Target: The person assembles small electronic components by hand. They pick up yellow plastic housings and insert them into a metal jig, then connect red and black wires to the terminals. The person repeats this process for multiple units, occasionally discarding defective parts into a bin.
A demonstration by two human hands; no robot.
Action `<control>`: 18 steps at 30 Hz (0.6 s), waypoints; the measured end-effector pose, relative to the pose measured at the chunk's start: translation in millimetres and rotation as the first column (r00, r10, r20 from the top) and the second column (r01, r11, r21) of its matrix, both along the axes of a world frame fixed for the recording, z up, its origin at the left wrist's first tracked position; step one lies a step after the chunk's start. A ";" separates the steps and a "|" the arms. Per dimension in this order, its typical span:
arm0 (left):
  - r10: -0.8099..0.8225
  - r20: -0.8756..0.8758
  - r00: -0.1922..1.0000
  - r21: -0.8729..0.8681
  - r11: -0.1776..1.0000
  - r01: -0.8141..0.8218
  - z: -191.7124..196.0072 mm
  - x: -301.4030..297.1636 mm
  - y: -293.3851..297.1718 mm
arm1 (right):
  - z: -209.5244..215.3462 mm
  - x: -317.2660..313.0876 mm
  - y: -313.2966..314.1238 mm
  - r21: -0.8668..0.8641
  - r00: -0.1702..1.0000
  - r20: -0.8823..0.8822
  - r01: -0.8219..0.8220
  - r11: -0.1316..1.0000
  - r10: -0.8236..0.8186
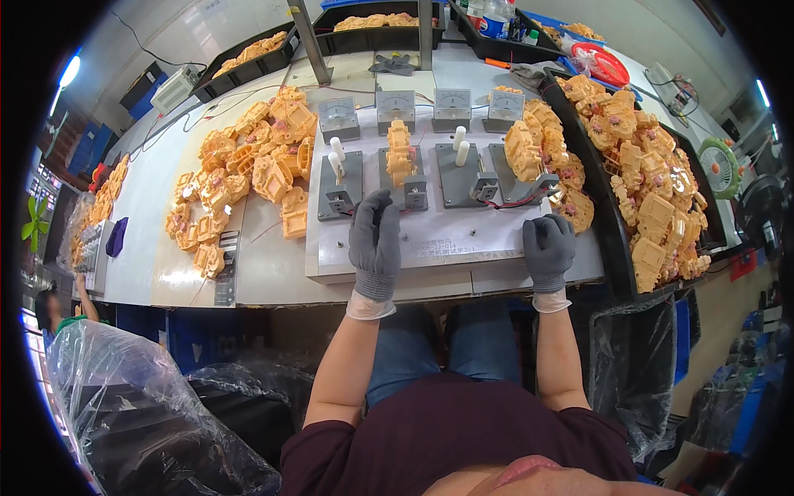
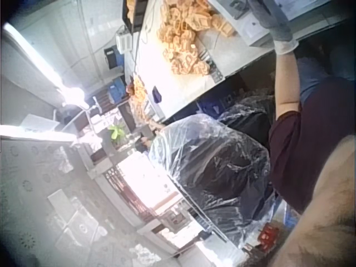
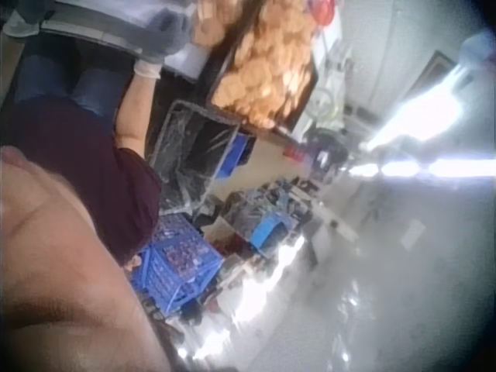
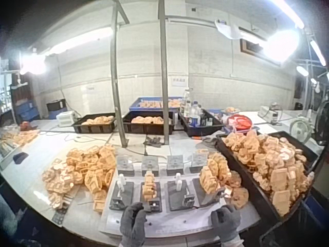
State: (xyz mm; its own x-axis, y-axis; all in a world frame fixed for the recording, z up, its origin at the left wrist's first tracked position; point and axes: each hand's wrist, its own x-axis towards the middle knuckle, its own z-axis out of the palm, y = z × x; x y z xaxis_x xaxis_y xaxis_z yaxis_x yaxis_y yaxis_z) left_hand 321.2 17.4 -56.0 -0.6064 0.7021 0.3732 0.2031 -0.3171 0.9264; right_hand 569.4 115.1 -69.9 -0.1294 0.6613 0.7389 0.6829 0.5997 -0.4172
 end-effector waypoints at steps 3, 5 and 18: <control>0.009 -0.016 1.000 -0.004 1.000 -0.009 4.6 1.8 -1.1 | 0.9 -0.5 -0.9 0.020 1.000 0.006 0.017 1.000 -0.017; 0.005 -0.006 1.000 -0.008 1.000 -0.005 5.1 2.0 -1.2 | 0.6 -0.5 -0.6 0.017 1.000 0.003 0.018 1.000 -0.019; 0.006 -0.002 1.000 -0.028 1.000 -0.006 6.0 1.7 -1.4 | -0.6 0.2 0.0 0.006 1.000 0.000 0.018 1.000 -0.018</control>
